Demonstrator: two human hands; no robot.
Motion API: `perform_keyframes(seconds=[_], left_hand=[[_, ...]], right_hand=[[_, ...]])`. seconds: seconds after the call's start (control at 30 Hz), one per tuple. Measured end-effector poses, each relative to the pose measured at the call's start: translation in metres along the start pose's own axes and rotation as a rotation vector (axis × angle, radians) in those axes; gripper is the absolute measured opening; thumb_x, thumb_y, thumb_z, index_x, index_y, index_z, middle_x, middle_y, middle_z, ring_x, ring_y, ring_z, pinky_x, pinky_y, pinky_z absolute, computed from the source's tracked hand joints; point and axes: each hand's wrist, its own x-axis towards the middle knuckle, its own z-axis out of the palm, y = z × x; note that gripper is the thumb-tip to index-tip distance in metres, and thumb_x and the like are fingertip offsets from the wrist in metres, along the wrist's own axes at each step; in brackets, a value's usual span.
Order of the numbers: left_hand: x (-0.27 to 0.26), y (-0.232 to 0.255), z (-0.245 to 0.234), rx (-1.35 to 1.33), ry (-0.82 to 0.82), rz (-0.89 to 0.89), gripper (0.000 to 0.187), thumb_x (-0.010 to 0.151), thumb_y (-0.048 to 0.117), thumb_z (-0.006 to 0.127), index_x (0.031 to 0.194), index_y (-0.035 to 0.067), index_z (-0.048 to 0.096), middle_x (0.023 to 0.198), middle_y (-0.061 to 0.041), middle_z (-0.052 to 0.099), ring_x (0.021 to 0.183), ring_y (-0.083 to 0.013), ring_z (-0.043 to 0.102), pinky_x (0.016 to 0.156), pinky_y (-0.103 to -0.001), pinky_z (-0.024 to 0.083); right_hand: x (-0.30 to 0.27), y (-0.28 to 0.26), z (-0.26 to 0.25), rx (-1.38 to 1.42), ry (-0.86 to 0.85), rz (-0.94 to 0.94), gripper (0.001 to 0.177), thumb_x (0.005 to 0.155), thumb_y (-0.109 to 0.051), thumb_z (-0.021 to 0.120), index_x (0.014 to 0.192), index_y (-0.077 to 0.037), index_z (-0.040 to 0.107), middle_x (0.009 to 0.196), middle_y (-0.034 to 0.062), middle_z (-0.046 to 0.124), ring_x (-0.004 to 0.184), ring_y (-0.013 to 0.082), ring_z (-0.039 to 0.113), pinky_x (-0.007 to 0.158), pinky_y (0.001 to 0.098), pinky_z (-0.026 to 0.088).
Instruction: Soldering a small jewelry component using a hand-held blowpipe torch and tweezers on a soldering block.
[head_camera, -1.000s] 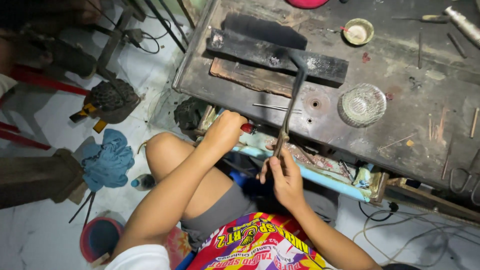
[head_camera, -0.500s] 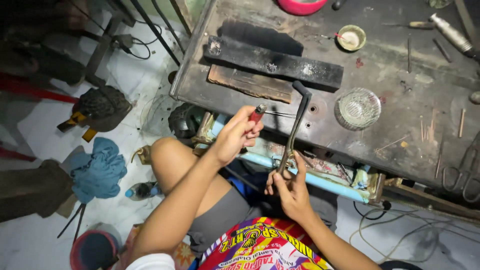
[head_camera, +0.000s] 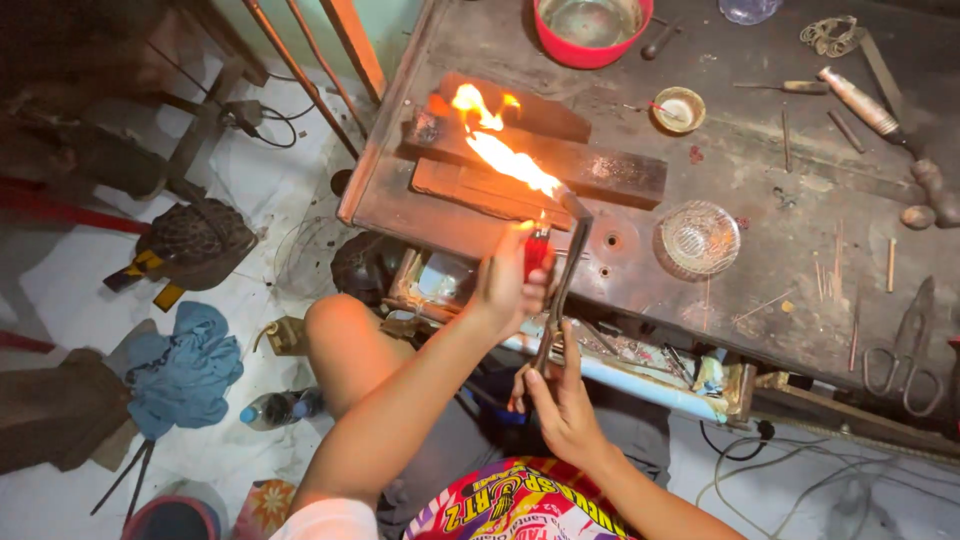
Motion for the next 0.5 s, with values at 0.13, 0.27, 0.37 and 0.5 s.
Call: perform_keyframes(seconds=[0.13,0.27,0.37,0.5], left_hand=[[-0.062,-0.002,-0.016,1.201,0.338,0.399,0.046,0.103,0.048,0.05,0.073,0.012,0.052,0.064,-0.015,0.059,0.066,-0.0379,0.057,0.068,-0.049,0.042],[-0.081,-0.029,-0.043,1.475,0.491,0.828,0.039,0.1,0.033,0.062,0.111,-0.005,0.066,0.1,-0.022,0.058,0.094,-0.044,0.054,0.085,-0.055,0.045],[-0.099,-0.033,-0.031,1.41,0.597,1.107,0.036,0.101,0.024,0.057,0.122,-0.002,0.07,0.128,-0.024,0.06,0.113,-0.0411,0.053,0.1,-0.053,0.044],[-0.088,-0.055,-0.044,1.069,0.508,1.015,0.026,0.1,0.018,0.062,0.113,-0.002,0.072,0.102,-0.016,0.077,0.093,-0.0311,0.073,0.088,-0.041,0.054]], right_hand=[[0.009,-0.005,0.005,-0.076,0.012,0.005,0.075,0.108,-0.011,0.043,0.163,-0.016,-0.009,0.086,0.0128,0.064,0.063,0.019,0.06,0.07,0.0324,0.061],[0.025,-0.007,0.015,-0.005,0.034,-0.021,0.072,0.108,-0.007,0.043,0.163,-0.015,-0.003,0.091,0.0149,0.063,0.063,0.0199,0.059,0.07,0.035,0.064],[0.038,-0.016,0.022,-0.194,0.028,0.125,0.07,0.106,-0.018,0.048,0.163,-0.014,0.008,0.109,0.0072,0.076,0.07,0.016,0.063,0.084,0.0319,0.057],[0.05,-0.028,0.025,-0.294,-0.102,0.115,0.077,0.103,-0.016,0.043,0.164,-0.01,-0.003,0.118,0.0161,0.069,0.089,0.0254,0.068,0.091,0.031,0.05]])
